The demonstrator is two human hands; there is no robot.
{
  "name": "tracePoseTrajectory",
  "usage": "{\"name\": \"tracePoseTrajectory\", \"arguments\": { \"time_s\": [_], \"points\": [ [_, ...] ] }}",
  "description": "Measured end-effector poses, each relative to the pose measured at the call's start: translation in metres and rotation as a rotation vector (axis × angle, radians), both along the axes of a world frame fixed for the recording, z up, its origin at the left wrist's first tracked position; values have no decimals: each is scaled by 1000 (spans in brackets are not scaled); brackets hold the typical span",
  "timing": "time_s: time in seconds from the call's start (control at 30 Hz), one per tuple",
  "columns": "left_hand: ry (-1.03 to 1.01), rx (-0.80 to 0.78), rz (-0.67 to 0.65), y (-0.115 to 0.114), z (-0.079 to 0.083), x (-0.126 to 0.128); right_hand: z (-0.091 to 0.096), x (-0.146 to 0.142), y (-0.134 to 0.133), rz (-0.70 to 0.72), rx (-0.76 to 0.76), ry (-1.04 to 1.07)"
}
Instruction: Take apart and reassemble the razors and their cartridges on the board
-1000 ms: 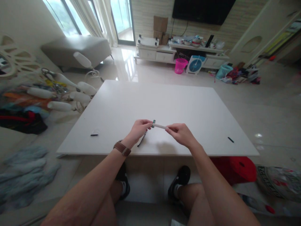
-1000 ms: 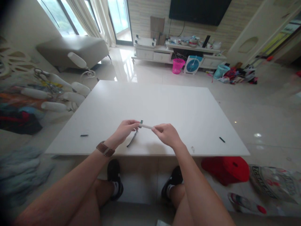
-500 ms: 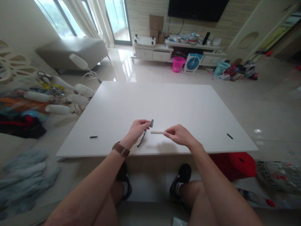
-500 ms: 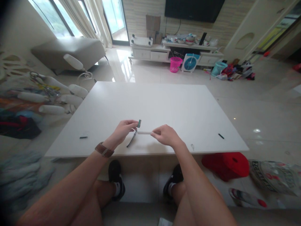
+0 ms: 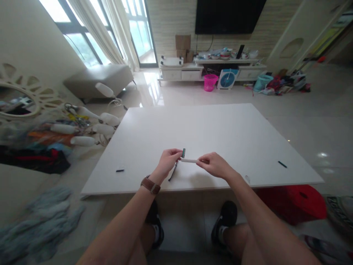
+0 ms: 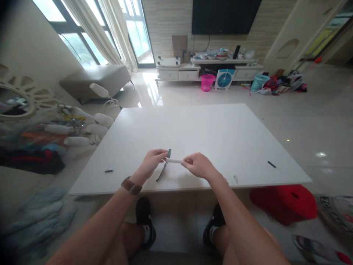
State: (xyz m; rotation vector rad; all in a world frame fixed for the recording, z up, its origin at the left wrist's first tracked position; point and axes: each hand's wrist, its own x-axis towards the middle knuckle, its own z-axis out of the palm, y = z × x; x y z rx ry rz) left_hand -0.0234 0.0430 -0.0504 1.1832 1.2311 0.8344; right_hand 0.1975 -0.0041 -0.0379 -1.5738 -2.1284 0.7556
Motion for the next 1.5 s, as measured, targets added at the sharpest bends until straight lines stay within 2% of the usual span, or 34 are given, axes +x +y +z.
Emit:
{"name": "tracePoseTrajectory", "arguments": {
  "time_s": [0.07, 0.2, 0.37, 0.5, 0.63, 0.77, 0.9, 0.93, 1.03, 1.07, 1.17, 1.23, 1.37, 1.5],
  "points": [
    [2, -10, 14, 0, 0, 0, 0, -1, 0, 19, 2, 19],
    [-24, -27, 19, -1, -1, 1, 0, 0, 0, -81, 78, 60],
    [-8, -25, 33, -1, -1, 2, 0, 2, 0, 4, -16, 25],
    [-33, -20, 17, -1, -1, 3, 1, 3, 0, -102, 74, 29],
    [-28, -26, 25, -1, -2, 2, 1, 4, 0, -22, -5, 7],
    [-34, -33, 14, 0, -3, 2, 1, 3, 0, -125, 134, -2],
    [-33, -25, 30, 0, -2, 2, 1, 5, 0, -11, -4, -10],
    [-32, -29, 29, 0, -1, 1, 1, 5, 1, -6, 0, 14],
    [-31, -37, 17, 0, 0, 1, 0, 4, 1, -114, 124, 44],
    [-30, -32, 15, 0, 0, 1, 0, 4, 1, -121, 125, 35],
    [-30, -17, 24, 0, 0, 2, -1, 1, 0, 17, 4, 5],
    [-30, -19, 34, 1, 0, 2, -1, 0, -1, 64, -4, 33],
    [-30, -31, 22, 1, 0, 2, -1, 0, 1, -98, 111, 43],
    [-31, -39, 8, 0, 1, 2, -3, 1, 4, -326, 225, -16]
  ]
}}
